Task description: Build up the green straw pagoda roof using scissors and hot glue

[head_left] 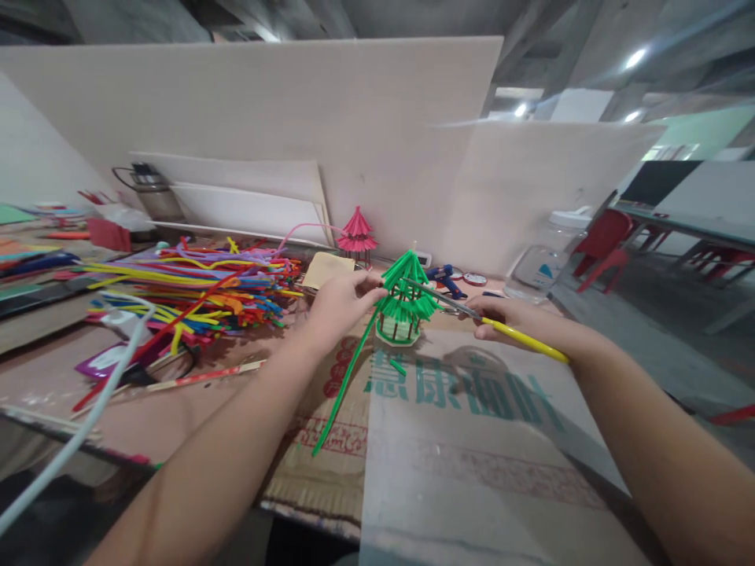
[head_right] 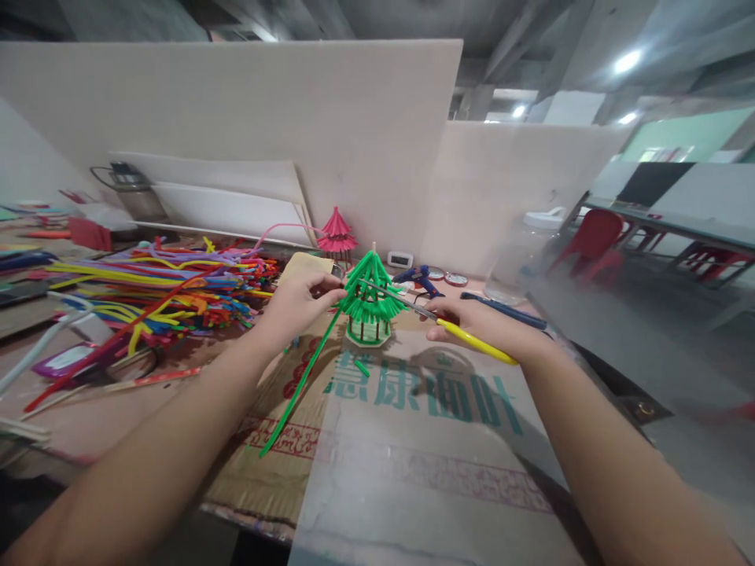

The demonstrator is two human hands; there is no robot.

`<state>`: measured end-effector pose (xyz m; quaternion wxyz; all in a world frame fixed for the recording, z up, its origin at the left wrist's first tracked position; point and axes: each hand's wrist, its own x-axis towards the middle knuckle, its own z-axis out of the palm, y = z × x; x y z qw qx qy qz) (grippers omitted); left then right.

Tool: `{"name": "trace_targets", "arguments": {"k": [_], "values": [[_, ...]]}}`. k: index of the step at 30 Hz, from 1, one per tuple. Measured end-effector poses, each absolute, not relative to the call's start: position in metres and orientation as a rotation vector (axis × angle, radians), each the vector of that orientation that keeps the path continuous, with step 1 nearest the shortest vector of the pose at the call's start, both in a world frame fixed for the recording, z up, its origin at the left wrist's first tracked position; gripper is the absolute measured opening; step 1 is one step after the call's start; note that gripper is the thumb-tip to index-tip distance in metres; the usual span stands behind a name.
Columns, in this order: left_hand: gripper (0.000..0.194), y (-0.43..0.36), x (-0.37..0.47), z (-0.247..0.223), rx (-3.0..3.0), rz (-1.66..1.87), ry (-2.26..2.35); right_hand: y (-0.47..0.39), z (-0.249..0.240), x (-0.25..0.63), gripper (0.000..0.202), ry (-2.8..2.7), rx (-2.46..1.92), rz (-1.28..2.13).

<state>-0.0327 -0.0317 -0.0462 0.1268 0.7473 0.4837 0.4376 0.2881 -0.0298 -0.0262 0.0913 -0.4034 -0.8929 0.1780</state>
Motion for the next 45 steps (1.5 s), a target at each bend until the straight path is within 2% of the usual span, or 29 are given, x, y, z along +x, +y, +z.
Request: {"name": "trace_targets", "arguments": {"k": [9, 23, 30, 45], "values": [[0.017, -0.037, -0.023, -0.055, 2.399, 1.207, 1.623, -0.037, -0.027, 0.274, 0.049, -2.657, -1.157, 0.561], [0.005, -0.039, -0.024, -0.050, 2.554, 1.234, 1.547, -0.032, -0.036, 0.265, 0.050, -2.615, -1.115, 0.677], [0.013, -0.040, -0.025, -0.049, 2.519, 1.317, 1.557, -0.033, -0.038, 0.263, 0.045, -2.641, -1.113, 0.614], [0.013, -0.035, -0.024, -0.056, 2.394, 1.283, 1.554, -0.027, -0.047, 0.262, 0.044, -2.666, -1.048, 0.651]]}}
